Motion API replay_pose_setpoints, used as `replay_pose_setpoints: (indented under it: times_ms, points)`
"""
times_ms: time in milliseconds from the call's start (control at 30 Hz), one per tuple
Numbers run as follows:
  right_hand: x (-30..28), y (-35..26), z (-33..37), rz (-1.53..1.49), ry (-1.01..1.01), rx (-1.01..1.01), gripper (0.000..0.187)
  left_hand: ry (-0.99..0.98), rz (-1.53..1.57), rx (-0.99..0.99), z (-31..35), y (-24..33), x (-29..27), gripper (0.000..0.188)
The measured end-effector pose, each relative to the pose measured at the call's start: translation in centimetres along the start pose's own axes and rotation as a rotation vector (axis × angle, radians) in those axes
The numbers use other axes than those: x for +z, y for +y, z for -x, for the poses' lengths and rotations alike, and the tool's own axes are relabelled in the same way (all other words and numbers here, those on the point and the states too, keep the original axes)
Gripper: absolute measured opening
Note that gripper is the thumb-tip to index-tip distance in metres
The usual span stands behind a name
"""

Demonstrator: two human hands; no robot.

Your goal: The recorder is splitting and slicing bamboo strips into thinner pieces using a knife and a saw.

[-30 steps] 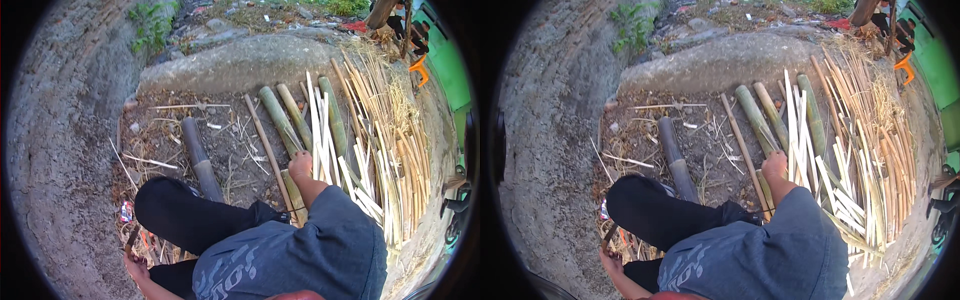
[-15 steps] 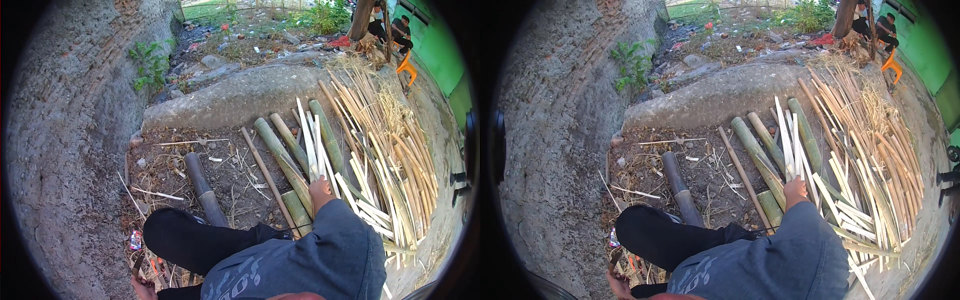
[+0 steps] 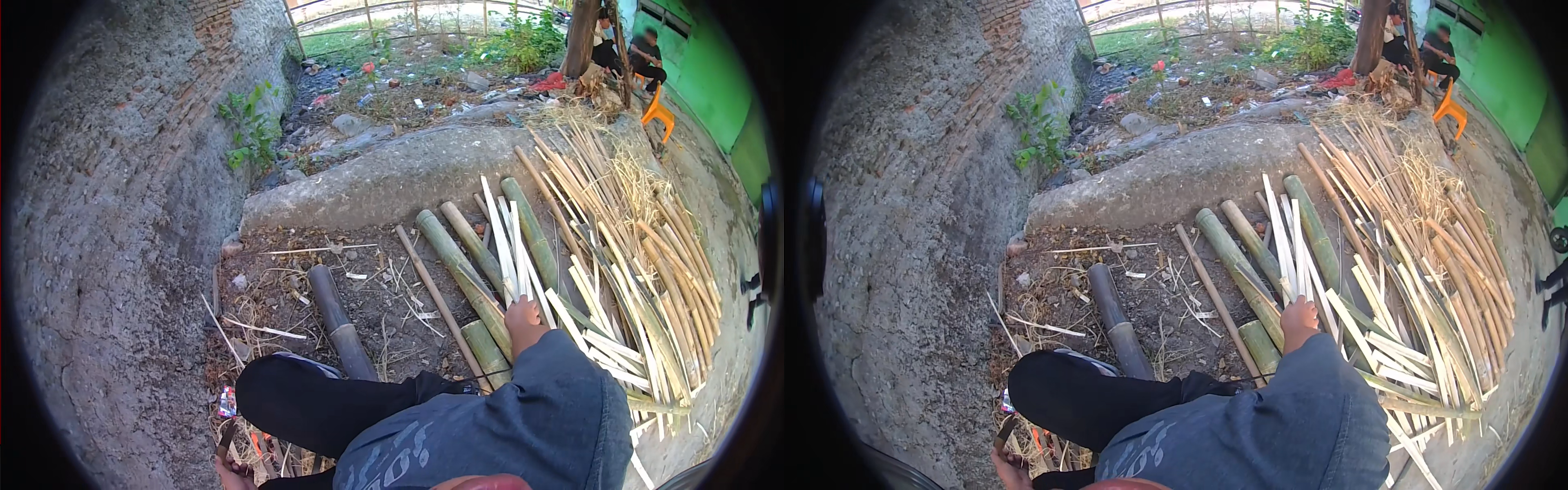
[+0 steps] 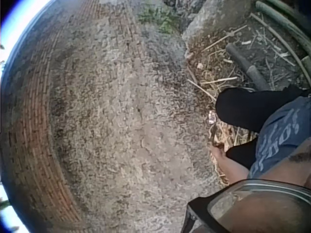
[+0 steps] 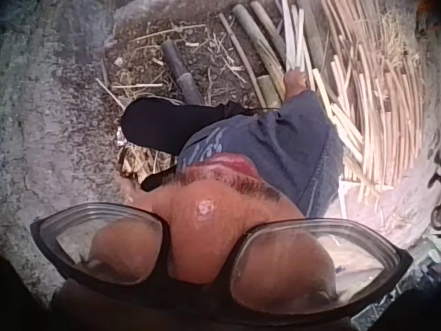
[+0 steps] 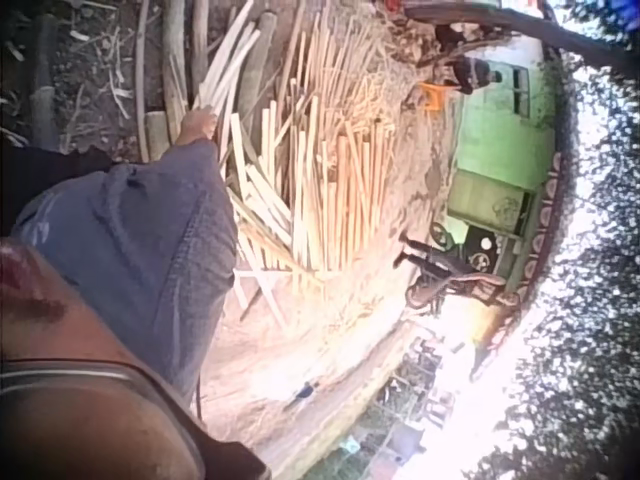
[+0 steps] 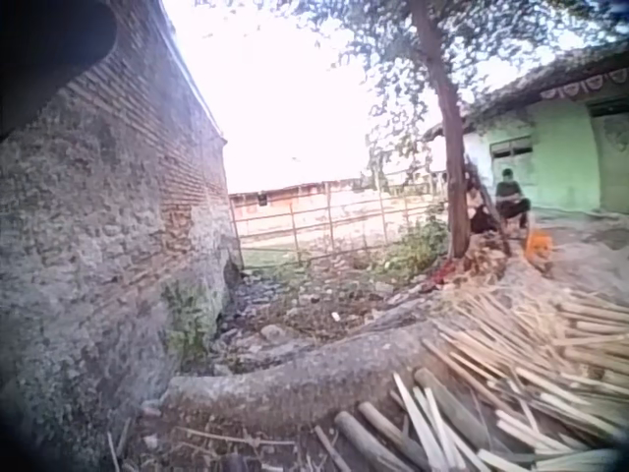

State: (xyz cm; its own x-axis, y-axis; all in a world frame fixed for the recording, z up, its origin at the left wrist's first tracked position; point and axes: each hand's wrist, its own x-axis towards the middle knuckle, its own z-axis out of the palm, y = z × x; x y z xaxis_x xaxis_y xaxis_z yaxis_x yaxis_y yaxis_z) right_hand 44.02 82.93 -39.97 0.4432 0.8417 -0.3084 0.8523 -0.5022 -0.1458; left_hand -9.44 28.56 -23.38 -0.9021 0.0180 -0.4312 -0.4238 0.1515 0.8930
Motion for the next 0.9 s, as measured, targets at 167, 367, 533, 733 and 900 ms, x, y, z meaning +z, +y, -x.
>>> replay_pose_setpoints:
  times_ms: [167,367,533,733,900]
  points:
    - [0.1,0.5,0.4,0.056,0.025,-0.119,0.036,0.039,0.128,0.063,-1.0,-0.9,-0.2,0.041]
    - [-0.2,1.0,1.0,-0.028,0.021,-0.196,0.038,0.066,0.158,0.047,0.1,-0.5,-0.7,0.042]
    - [-0.4,1.1,1.7,-0.072,-0.008,-0.26,0.044,0.103,0.189,0.022,0.6,-0.5,-0.4,0.039]
    - [-0.5,0.9,2.8,-0.061,-0.017,-0.302,0.051,0.111,0.176,0.045,0.7,-0.8,-0.8,0.039]
    - [-0.5,0.5,3.6,-0.082,-0.046,-0.291,0.051,0.062,0.135,0.074,1.1,-1.0,-0.9,0.04]
